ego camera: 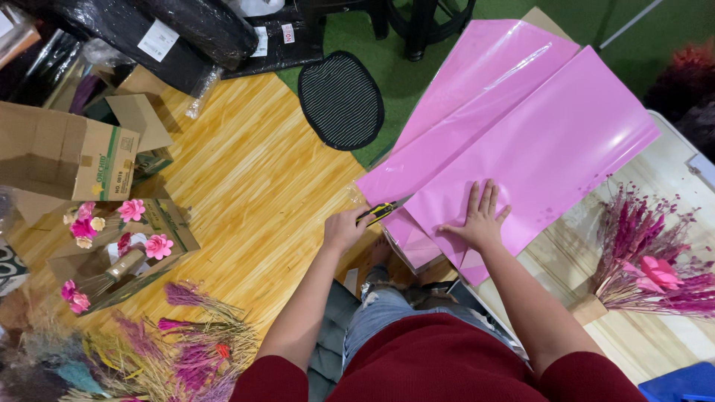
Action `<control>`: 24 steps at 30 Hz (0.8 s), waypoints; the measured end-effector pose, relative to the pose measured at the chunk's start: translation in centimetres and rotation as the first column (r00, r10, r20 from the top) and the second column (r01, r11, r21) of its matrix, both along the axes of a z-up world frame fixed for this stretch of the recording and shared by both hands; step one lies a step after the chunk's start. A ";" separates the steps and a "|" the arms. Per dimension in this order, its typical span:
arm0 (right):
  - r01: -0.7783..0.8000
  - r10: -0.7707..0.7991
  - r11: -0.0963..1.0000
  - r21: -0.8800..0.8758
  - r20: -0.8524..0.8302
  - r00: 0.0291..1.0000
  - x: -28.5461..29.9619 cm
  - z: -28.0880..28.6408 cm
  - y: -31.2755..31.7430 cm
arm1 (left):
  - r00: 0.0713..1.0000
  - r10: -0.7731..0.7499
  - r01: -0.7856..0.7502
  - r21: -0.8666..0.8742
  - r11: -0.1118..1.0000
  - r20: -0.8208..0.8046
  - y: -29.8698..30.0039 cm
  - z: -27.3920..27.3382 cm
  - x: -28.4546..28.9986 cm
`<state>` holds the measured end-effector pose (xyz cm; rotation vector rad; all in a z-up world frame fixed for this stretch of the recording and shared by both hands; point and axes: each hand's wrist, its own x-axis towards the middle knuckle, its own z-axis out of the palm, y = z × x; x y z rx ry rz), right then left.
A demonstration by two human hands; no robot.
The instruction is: The person prepares floral wrapping materials by cutting sheets of pink paper and a roll of textured pink wrap with scissors and a utility knife.
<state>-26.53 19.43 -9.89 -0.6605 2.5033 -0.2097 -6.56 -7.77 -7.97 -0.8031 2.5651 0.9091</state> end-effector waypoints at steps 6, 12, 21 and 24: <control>-0.004 0.004 1.000 0.001 -0.016 1.000 -0.3 -0.3 0.0 | 0.997 -0.071 0.071 -0.047 0.996 0.003 0.7 0.2 -2.5; -0.020 0.020 1.000 0.007 -0.040 0.999 -0.2 -0.3 0.0 | 0.997 -0.083 0.083 -0.031 0.996 -0.002 1.0 0.0 -4.8; -0.017 0.018 1.000 0.018 -0.047 0.999 -0.1 -0.4 -0.1 | 0.987 -0.156 0.153 -0.061 0.986 -0.047 1.5 0.8 -10.0; -0.015 0.016 1.000 0.022 -0.049 0.999 -0.1 -0.6 -0.3 | 0.984 -0.169 0.165 -0.081 0.983 -0.056 1.4 0.4 -11.7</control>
